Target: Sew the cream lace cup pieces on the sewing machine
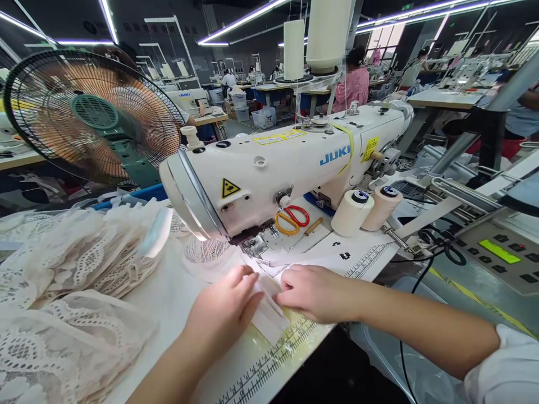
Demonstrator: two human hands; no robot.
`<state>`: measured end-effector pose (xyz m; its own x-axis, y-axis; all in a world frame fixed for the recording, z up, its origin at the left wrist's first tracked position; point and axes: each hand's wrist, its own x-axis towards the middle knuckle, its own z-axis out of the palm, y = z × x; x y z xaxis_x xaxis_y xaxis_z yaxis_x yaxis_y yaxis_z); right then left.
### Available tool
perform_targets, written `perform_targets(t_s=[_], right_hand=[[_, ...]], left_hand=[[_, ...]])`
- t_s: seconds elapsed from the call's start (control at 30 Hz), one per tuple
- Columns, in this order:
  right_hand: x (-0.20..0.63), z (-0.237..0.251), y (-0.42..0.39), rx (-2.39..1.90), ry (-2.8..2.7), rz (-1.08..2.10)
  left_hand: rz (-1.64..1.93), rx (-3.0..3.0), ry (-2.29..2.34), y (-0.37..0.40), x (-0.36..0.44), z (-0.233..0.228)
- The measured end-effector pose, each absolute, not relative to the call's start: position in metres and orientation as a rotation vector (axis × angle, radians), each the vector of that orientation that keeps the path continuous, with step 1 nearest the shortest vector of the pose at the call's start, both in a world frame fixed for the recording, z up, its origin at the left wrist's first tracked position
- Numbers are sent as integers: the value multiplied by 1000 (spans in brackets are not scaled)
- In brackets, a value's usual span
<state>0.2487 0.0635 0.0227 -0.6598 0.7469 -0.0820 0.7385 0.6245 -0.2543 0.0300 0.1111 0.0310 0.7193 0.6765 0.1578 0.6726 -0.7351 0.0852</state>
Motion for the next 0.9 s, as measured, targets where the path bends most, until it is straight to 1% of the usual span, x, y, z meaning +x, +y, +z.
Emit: perform_targets(t_s=[0.1,0.2,0.47,0.73,0.9], right_hand=[[244,21,68,-1296,-2802,409],[241,21,72,-1296,-2812,374],[233,22,84,-1339,-2841,317],[224,37,92,-1521,-2887,386],[218,37,97,-1634,-2875,373]], left_hand=[[-43,3047,1029,97,41,29],[-135,3088,1028,98,41,30],[-173,3076,1044,108,34,31],[57,3160,1007,117,27,25],[2,3211,979,122,24,24]])
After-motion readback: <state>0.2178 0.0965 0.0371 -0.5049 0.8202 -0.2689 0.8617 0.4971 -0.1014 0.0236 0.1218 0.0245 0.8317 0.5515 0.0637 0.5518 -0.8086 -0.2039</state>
